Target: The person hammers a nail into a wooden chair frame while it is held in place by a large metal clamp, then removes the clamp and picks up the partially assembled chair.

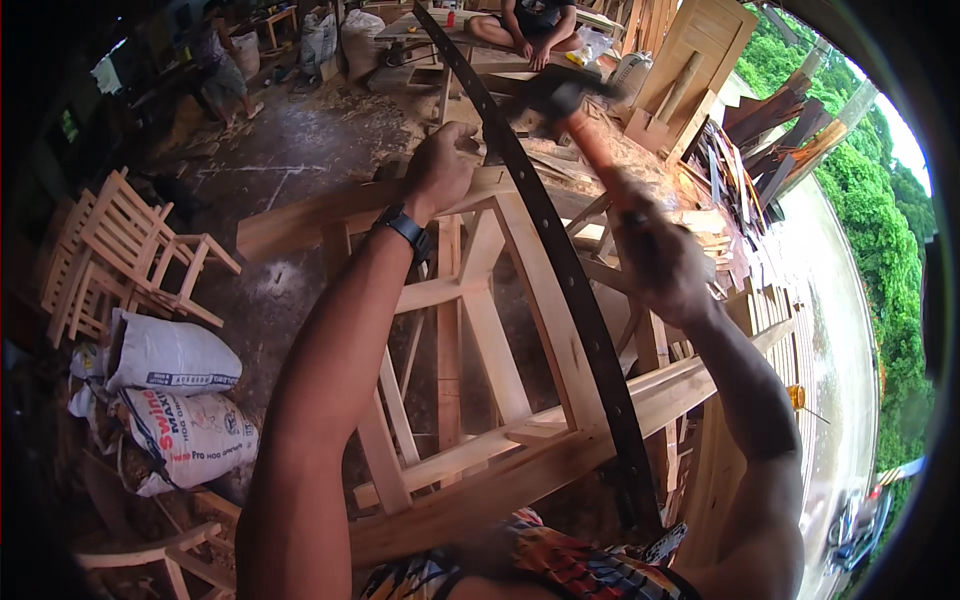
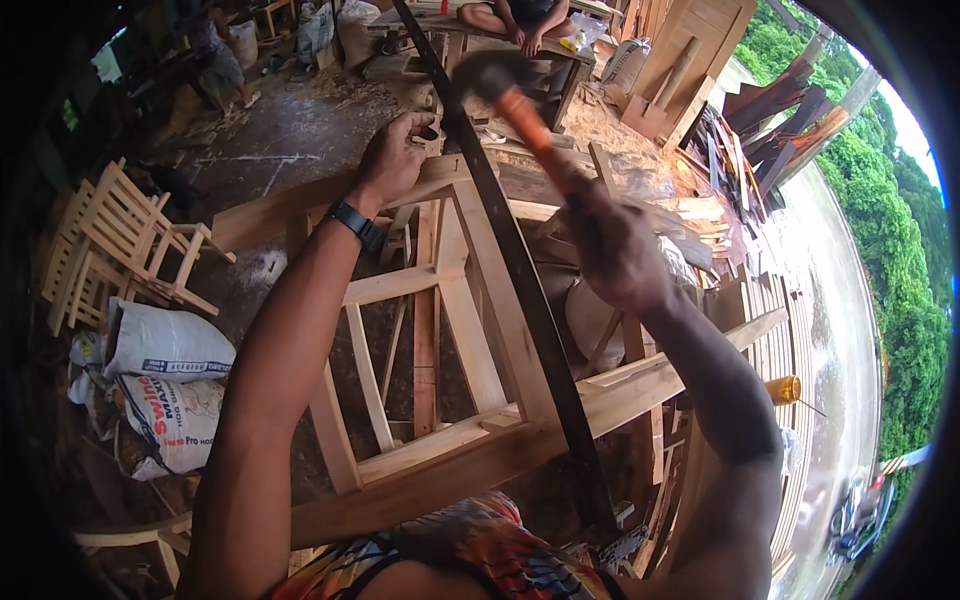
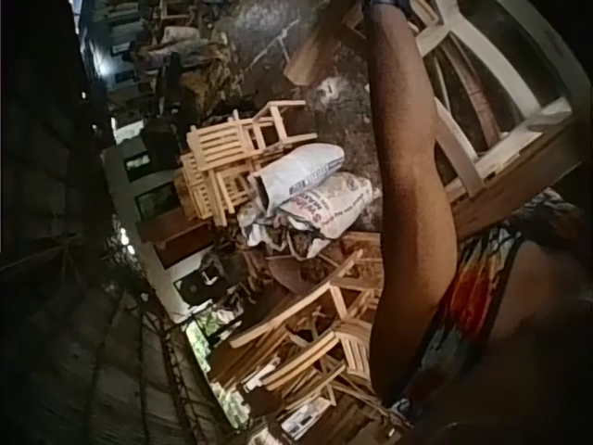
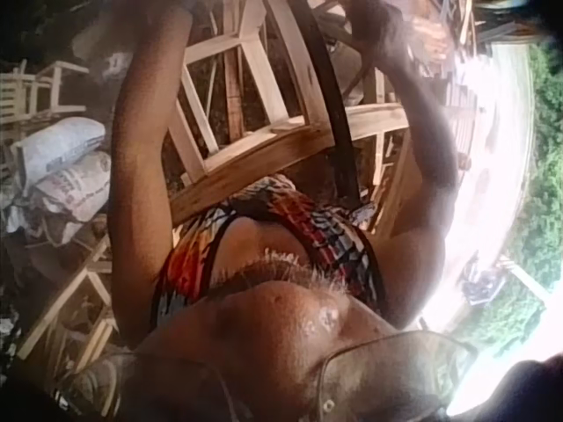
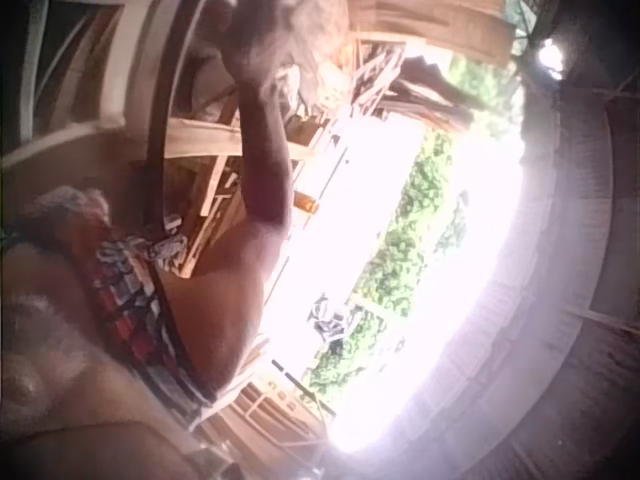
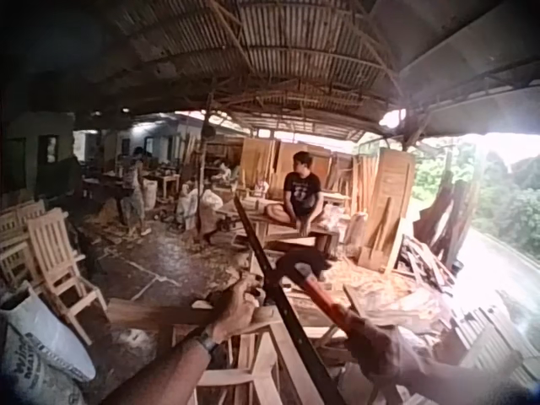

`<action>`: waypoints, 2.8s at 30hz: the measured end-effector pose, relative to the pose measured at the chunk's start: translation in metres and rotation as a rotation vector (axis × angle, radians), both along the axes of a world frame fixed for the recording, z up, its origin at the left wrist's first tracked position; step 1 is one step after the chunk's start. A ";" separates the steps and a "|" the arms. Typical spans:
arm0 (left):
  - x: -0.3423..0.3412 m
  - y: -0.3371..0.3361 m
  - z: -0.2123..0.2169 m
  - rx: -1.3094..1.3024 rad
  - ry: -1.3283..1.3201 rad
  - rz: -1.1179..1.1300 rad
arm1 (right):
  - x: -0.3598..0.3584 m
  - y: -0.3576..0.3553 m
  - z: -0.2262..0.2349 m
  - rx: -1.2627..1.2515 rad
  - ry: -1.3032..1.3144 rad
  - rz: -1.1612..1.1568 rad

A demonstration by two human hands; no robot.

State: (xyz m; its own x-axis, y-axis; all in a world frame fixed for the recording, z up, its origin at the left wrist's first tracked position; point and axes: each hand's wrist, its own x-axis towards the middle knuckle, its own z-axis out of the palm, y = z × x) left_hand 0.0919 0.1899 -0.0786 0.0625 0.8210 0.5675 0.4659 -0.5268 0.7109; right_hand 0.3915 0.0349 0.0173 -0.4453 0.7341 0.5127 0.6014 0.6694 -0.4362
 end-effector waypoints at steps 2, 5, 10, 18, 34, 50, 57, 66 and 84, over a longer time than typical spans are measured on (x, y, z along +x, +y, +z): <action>0.006 0.001 0.002 -0.004 -0.008 0.017 | 0.015 0.013 -0.008 0.005 -0.195 0.083; 0.000 0.001 -0.001 -0.003 0.004 0.058 | 0.003 0.003 0.017 -0.157 -0.234 -0.030; -0.006 0.004 -0.002 -0.040 -0.042 -0.021 | -0.001 -0.007 0.023 0.046 0.060 -0.134; 0.009 -0.003 0.007 -0.093 -0.053 0.019 | 0.010 0.009 0.006 -0.076 -0.187 0.115; -0.002 -0.006 0.004 -0.127 -0.153 0.010 | 0.005 0.001 0.020 -0.013 0.106 -0.060; 0.004 -0.020 0.018 -0.085 -0.203 0.112 | 0.006 0.017 0.023 -0.087 -0.096 -0.018; -0.005 -0.003 0.006 -0.110 -0.160 0.120 | -0.006 0.014 0.040 -0.081 -0.256 0.024; 0.011 -0.001 0.006 -0.042 -0.158 0.208 | -0.062 -0.039 0.051 -0.353 0.025 -0.276; 0.015 -0.019 0.011 -0.090 -0.189 0.212 | -0.144 -0.072 -0.007 -0.279 -0.054 -0.593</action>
